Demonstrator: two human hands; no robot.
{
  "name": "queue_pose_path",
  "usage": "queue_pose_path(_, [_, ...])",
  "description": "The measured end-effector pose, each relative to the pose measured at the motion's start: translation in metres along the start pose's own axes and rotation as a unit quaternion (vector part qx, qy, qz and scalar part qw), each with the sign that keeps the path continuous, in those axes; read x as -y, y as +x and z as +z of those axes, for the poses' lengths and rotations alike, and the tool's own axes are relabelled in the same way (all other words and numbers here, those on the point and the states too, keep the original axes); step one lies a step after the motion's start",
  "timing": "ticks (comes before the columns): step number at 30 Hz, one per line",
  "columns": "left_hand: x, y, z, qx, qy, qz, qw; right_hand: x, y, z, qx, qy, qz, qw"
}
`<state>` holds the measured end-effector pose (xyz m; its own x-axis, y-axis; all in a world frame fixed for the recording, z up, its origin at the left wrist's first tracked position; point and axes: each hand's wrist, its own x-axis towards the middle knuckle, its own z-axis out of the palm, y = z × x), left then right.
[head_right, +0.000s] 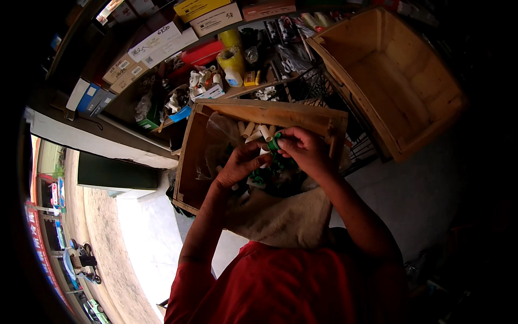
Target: The person repeatedly picks up small white cylindrical tubes and green plastic rings from a wooden crate. They insert the green rings into the white tubes one by one, using a cloth to wipe the components during the process. The assembled parts are placed back into the crate.
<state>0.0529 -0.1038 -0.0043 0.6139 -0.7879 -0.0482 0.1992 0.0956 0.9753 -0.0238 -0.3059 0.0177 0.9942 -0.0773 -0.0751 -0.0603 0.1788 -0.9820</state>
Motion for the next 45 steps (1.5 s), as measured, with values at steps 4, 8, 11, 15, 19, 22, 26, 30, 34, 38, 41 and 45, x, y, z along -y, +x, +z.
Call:
queue_pose_path(4, [-0.004,-0.001,-0.001,-0.019,0.020,-0.031,0.999,0.003,-0.001,0.002,0.003,-0.026,-0.004,1.000])
queue_pose_path(8, [0.002,-0.001,-0.003,-0.031,0.058,-0.006,0.998,0.002,-0.002,0.004,0.001,-0.044,-0.009,0.999])
queue_pose_path(11, [0.001,-0.001,0.000,-0.025,0.079,0.016,0.996,0.000,-0.002,0.004,0.001,-0.053,-0.016,0.998])
queue_pose_path(15, [0.005,0.000,0.000,-0.024,0.106,0.030,0.994,0.001,-0.003,0.006,0.002,-0.056,-0.019,0.998])
queue_pose_path(19, [0.004,-0.002,0.000,-0.021,0.122,0.047,0.991,-0.004,-0.002,0.005,0.008,-0.085,-0.039,0.996])
queue_pose_path(22, [0.003,-0.003,0.001,-0.028,0.125,0.044,0.991,-0.003,-0.002,0.004,0.010,-0.097,-0.034,0.995])
queue_pose_path(26, [0.003,-0.003,0.001,-0.030,0.132,0.038,0.990,0.000,-0.003,0.005,0.005,-0.123,-0.029,0.992])
queue_pose_path(30, [0.004,-0.003,0.002,-0.039,0.139,0.039,0.989,-0.002,-0.002,0.005,0.008,-0.139,-0.050,0.989])
queue_pose_path(34, [0.003,-0.002,0.003,-0.042,0.160,0.062,0.984,-0.001,-0.003,0.008,0.010,-0.154,-0.074,0.985])
queue_pose_path(38, [0.000,-0.002,0.006,-0.045,0.172,0.066,0.982,-0.002,-0.002,0.007,0.008,-0.152,-0.073,0.986])
queue_pose_path(41, [-0.002,-0.003,0.006,-0.050,0.227,0.095,0.968,-0.003,-0.003,0.007,0.005,-0.162,-0.071,0.984])
queue_pose_path(45, [0.004,-0.001,0.003,-0.079,0.371,0.183,0.907,0.002,-0.003,0.009,0.004,-0.161,-0.035,0.986])
